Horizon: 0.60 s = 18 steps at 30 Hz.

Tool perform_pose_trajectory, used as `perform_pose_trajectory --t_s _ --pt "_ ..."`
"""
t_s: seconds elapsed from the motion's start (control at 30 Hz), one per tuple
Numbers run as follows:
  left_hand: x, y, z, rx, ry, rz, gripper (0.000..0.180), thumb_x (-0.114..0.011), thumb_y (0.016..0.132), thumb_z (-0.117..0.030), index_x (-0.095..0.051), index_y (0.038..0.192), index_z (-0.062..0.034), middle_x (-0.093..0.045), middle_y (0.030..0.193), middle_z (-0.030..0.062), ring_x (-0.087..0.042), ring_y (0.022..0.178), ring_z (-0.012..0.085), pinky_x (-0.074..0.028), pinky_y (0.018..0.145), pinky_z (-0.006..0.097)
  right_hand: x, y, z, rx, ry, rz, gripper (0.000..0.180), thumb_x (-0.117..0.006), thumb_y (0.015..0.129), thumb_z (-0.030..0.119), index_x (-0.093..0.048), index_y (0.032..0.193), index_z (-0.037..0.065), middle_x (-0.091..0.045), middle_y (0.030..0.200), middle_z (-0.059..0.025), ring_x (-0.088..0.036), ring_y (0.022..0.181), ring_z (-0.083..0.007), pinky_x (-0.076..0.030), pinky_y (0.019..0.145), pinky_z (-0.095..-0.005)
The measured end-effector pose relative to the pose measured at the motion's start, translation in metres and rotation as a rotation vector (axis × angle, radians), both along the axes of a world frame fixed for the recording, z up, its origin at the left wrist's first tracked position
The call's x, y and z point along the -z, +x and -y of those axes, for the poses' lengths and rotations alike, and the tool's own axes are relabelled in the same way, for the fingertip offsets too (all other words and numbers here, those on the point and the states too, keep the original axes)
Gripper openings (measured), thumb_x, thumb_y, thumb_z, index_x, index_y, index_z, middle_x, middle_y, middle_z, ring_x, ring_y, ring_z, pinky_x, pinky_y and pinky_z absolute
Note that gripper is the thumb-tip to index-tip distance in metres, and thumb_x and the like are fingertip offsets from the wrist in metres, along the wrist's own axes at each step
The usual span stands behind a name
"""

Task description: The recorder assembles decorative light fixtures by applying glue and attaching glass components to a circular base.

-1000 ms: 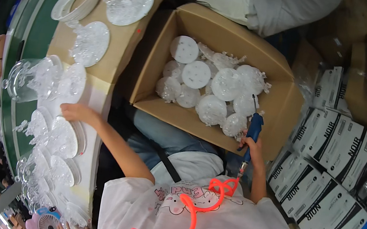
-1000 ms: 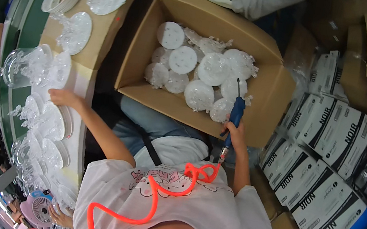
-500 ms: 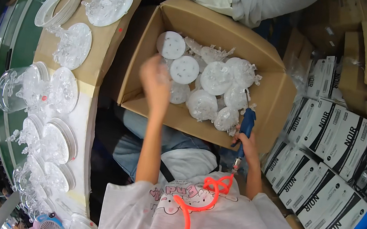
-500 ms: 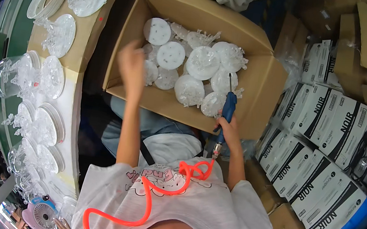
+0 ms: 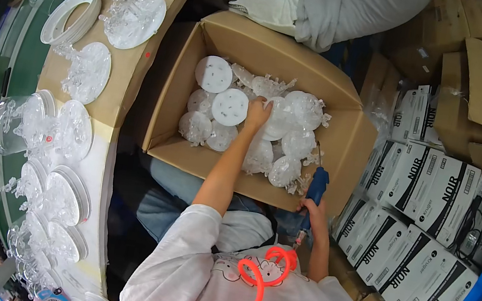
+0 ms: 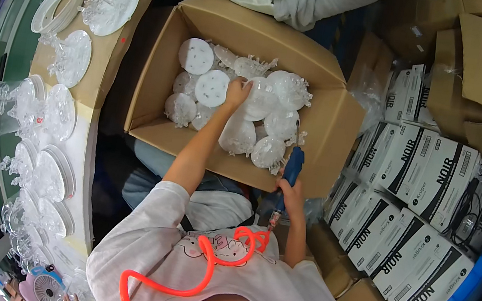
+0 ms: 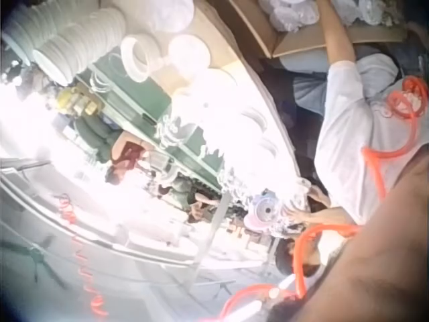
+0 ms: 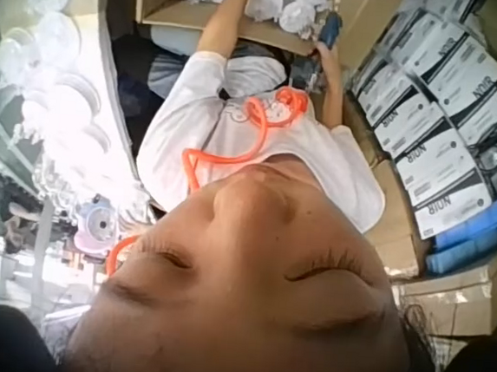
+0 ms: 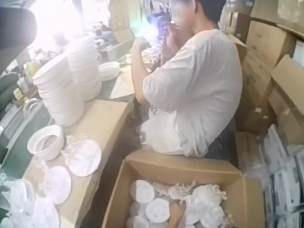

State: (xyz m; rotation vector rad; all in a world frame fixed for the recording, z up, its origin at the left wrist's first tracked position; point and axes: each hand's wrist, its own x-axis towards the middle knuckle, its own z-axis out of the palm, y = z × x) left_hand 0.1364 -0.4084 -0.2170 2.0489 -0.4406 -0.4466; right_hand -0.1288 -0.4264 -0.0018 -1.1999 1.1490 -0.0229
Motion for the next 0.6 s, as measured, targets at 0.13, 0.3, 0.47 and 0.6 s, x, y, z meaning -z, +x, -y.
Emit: perform_pose_trajectory --t_s 0.13,0.3,0.47,0.6 --pt "-0.006 -0.013 -0.008 -0.043 -0.036 -0.458 0.043 -0.057 0.077 -0.037 -0.059 0.092 0.0030 -0.060 0.079 0.0178 -0.057 0.074 0.0254 -0.044 0.069 0.033 -0.015 0.023 -0.009 -0.077 0.009 -0.002 0.031 -0.051 0.072 0.014 -0.049 0.101 0.001 -0.051 0.065 -0.0034 -0.051 0.058 -0.0112 -0.041 0.056 -0.0241" --pt "-0.013 -0.036 -0.017 -0.192 -0.564 -0.960 0.039 -0.050 0.084 -0.038 -0.060 0.094 -0.0017 -0.060 0.090 0.0056 -0.055 0.080 0.0141 -0.043 0.071 0.026 -0.024 0.031 -0.016 -0.286 0.010 0.025 0.031 -0.052 0.072 0.014 -0.049 0.100 0.001 -0.051 0.065 -0.0031 -0.051 0.058 -0.0117 -0.041 0.056 -0.0254" --pt "-0.019 -0.012 -0.054 -0.330 -0.922 -1.211 0.044 -0.046 0.086 -0.037 -0.046 0.113 -0.0019 -0.054 0.109 0.0097 -0.053 0.098 0.0213 -0.043 0.086 0.035 -0.024 0.060 -0.029 -0.648 -0.082 0.065 0.031 -0.054 0.070 0.016 -0.049 0.098 0.004 -0.053 0.064 -0.0060 -0.054 0.058 -0.0150 -0.043 0.055 -0.0274" --pt "-0.035 0.023 -0.111 -0.400 -0.970 -1.204 0.052 -0.042 0.086 -0.043 -0.042 0.118 -0.0035 -0.049 0.117 0.0106 -0.049 0.106 0.0240 -0.041 0.089 0.039 0.003 0.073 -0.031 -0.872 -0.132 0.007 0.036 -0.057 0.066 0.020 -0.049 0.098 0.005 -0.056 0.066 -0.0109 -0.057 0.058 -0.0219 -0.044 0.058 -0.0329"
